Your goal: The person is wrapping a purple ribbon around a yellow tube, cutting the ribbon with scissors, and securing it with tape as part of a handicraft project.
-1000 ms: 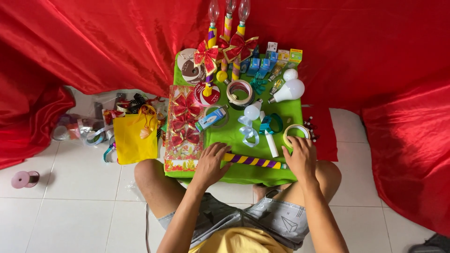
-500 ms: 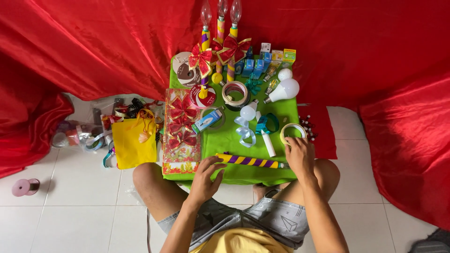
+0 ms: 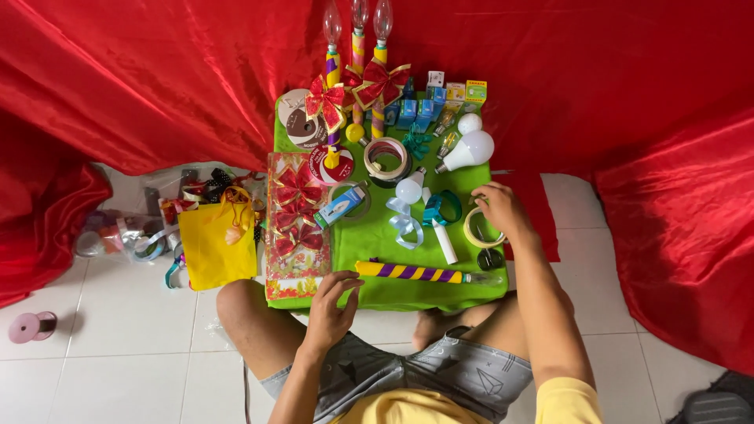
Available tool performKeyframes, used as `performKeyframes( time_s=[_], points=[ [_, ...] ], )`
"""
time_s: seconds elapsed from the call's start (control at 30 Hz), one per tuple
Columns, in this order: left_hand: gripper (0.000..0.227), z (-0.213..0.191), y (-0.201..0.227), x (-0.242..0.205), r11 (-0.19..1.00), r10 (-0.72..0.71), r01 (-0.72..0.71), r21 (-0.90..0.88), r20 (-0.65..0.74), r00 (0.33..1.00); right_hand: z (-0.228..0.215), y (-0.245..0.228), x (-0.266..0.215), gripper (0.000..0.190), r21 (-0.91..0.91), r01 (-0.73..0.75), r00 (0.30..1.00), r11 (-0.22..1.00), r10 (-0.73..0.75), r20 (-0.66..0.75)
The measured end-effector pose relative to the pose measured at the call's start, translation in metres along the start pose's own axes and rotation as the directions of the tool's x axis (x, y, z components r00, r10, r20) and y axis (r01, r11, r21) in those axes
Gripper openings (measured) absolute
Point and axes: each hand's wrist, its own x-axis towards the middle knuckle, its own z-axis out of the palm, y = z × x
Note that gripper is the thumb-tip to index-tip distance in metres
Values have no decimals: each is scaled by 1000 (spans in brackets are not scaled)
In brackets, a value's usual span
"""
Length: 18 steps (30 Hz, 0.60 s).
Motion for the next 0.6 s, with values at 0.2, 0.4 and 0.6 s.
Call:
performKeyframes(
  time_s=[0.2, 0.4, 0.6],
  points=[
    [22, -4, -5, -2, 999, -38, 38, -26, -8, 999, 5, 15, 35, 18, -91, -53, 991, 994, 63, 116],
    [21, -5, -4, 4, 999, -30, 31, -24, 5, 1000, 10, 27, 50, 12, -162, -5, 987, 987, 31, 155],
    [22, -3, -5, 5, 994, -95, 90, -59, -98, 991, -2, 17, 48, 8, -174, 36, 983, 984, -3, 186]
  ],
)
